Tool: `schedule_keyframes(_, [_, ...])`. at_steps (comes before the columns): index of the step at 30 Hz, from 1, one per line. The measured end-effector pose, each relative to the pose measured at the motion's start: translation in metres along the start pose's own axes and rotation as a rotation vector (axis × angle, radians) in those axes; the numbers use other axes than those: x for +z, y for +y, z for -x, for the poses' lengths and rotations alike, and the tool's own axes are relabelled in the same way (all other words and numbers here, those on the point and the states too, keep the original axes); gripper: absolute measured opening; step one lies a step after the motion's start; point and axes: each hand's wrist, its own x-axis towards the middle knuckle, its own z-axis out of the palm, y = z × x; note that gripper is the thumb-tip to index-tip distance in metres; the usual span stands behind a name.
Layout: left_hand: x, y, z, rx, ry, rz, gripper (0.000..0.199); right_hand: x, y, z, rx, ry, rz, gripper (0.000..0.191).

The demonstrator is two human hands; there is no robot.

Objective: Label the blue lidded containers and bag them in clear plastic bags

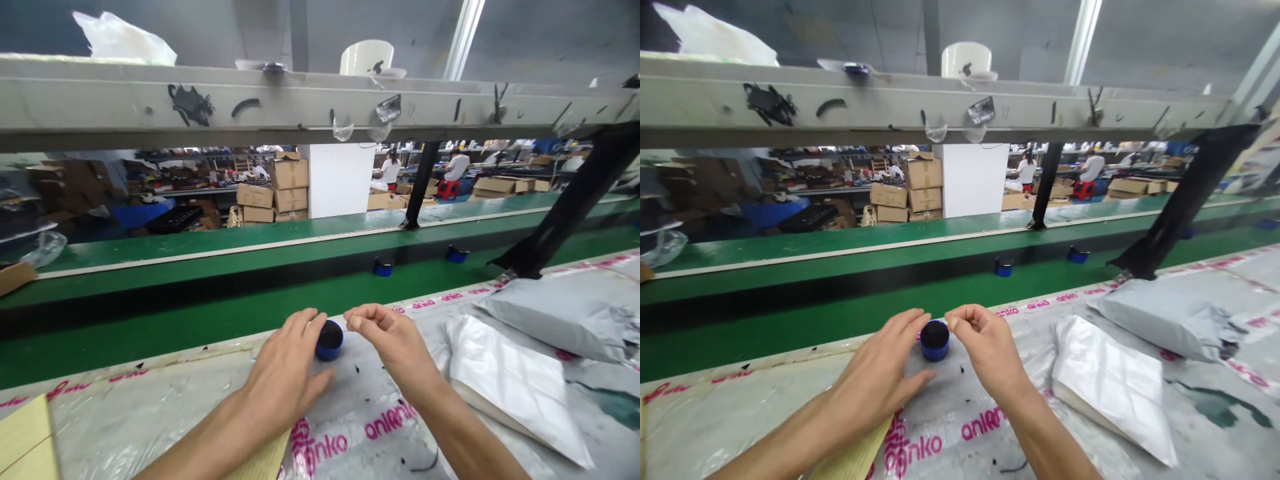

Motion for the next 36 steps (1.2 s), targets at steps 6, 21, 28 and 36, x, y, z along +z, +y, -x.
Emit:
schedule_keyframes(6, [0.017,-0.014,-0.038,-0.161,-0.037,0.276,0.058,-0.012,0.0,-0.008,-0.023,0.031,-0.044,0.017])
schedule_keyframes(21, [0.012,-0.016,0.003,-0.608,0.087,1.39,0.043,0.023,0.003,0.014,0.113,-0.223,-0.212,0.018])
schedule_keyframes(28, [0.013,-0.018,0.011,-0.679,0.117,1.335,0.048,0.024,0.012,0.014,0.039,-0.271,-0.153,0.014])
schedule_keyframes(36, [0.013,-0.02,0.014,-0.623,0.117,1.28,0.049,0.025,0.013,0.018,0.062,-0.303,-0.122,0.011])
